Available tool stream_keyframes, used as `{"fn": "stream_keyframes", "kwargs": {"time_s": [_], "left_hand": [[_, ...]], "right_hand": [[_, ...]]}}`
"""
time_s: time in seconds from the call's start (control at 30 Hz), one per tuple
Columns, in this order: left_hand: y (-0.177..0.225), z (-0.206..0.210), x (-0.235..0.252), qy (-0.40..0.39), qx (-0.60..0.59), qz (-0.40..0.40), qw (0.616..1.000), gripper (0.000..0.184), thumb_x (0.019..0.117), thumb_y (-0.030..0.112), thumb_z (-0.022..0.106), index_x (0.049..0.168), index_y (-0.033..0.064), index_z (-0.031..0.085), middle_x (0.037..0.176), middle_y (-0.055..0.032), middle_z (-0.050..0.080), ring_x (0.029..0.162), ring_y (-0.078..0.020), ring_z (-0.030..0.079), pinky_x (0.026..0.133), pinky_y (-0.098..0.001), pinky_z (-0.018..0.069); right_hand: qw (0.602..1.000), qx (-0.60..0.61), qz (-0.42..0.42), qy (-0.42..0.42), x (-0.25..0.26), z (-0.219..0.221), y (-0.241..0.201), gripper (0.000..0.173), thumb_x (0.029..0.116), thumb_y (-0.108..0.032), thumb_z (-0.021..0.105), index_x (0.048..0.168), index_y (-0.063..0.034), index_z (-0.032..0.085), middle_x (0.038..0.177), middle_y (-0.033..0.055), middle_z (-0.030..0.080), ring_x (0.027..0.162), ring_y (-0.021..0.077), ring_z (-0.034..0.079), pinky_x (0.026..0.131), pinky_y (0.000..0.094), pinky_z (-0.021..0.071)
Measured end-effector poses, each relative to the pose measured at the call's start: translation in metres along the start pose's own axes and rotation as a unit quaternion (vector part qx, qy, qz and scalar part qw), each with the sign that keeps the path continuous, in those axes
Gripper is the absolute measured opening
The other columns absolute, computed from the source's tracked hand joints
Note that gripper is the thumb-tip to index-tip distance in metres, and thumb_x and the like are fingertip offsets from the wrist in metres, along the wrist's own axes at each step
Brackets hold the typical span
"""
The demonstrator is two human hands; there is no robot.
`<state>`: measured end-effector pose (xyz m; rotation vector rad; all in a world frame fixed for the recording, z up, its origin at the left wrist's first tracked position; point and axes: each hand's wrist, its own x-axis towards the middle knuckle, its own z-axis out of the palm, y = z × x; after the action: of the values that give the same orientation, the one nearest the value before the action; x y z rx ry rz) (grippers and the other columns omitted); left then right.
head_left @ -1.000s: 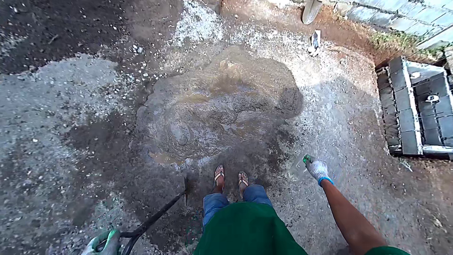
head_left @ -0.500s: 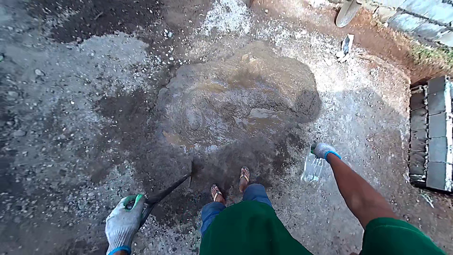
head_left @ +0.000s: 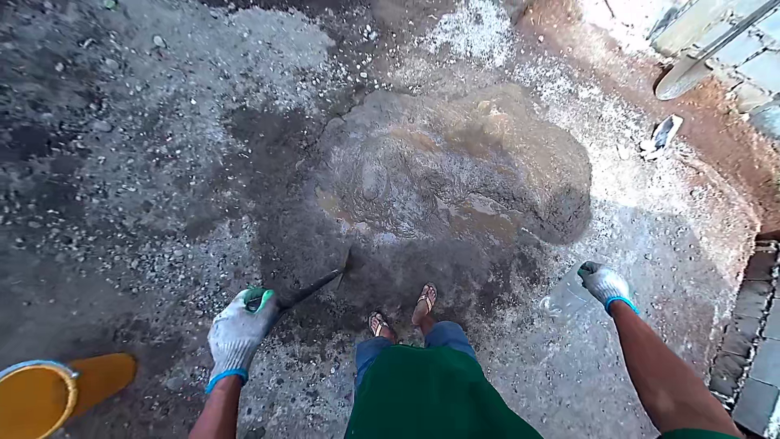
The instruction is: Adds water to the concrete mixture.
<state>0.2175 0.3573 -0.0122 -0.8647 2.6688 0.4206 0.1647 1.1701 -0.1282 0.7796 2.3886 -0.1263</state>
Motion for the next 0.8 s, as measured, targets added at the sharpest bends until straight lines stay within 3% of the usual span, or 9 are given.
{"fn": "stream_keyframes", "kwargs": {"time_s": [0.23, 0.4, 0.6, 0.8], "left_hand": [[-0.011, 0.002, -0.002, -0.002, 0.001, -0.010, 1.000, 0.044, 0.0968, 0.055, 0.058, 0.118, 0.0196, 0.072, 0.106, -0.0181, 0.073, 0.102, -0.0423, 0.069, 0.085, -0.0706, 0.0503], [-0.010, 0.003, -0.004, -0.010, 0.010, -0.012, 1.000, 0.045, 0.0967, 0.056, 0.057, 0.117, 0.0193, 0.072, 0.105, -0.0169, 0.074, 0.100, -0.0408, 0.070, 0.084, -0.0694, 0.0514], [-0.006, 0.001, -0.008, -0.025, 0.010, -0.023, 0.999, 0.045, 0.0968, 0.056, 0.059, 0.120, 0.0194, 0.070, 0.106, -0.0157, 0.074, 0.103, -0.0386, 0.070, 0.086, -0.0661, 0.0524], [-0.021, 0.001, -0.011, -0.022, 0.010, -0.024, 0.999, 0.043, 0.0967, 0.057, 0.059, 0.118, 0.0212, 0.070, 0.102, -0.0125, 0.075, 0.100, -0.0356, 0.071, 0.085, -0.0638, 0.0535]], "right_hand": [[0.994, -0.057, -0.087, -0.015, 0.004, 0.032, -0.070, 0.028, 0.1005, -0.036, 0.055, 0.116, -0.0204, 0.073, 0.113, 0.0170, 0.073, 0.108, 0.0412, 0.068, 0.090, 0.0719, 0.0481], [0.962, -0.195, -0.177, -0.071, 0.009, 0.035, -0.172, 0.028, 0.0948, -0.038, 0.061, 0.113, -0.0221, 0.075, 0.119, 0.0152, 0.072, 0.115, 0.0396, 0.065, 0.096, 0.0697, 0.0462], [0.924, -0.280, -0.246, -0.083, 0.016, 0.001, -0.311, 0.037, 0.0892, -0.040, 0.069, 0.113, -0.0122, 0.073, 0.120, 0.0216, 0.070, 0.116, 0.0450, 0.063, 0.095, 0.0737, 0.0446], [0.916, -0.294, -0.271, -0.038, 0.023, -0.060, -0.379, 0.033, 0.0881, -0.037, 0.071, 0.109, -0.0125, 0.074, 0.113, 0.0206, 0.071, 0.110, 0.0439, 0.066, 0.090, 0.0732, 0.0469]]}}
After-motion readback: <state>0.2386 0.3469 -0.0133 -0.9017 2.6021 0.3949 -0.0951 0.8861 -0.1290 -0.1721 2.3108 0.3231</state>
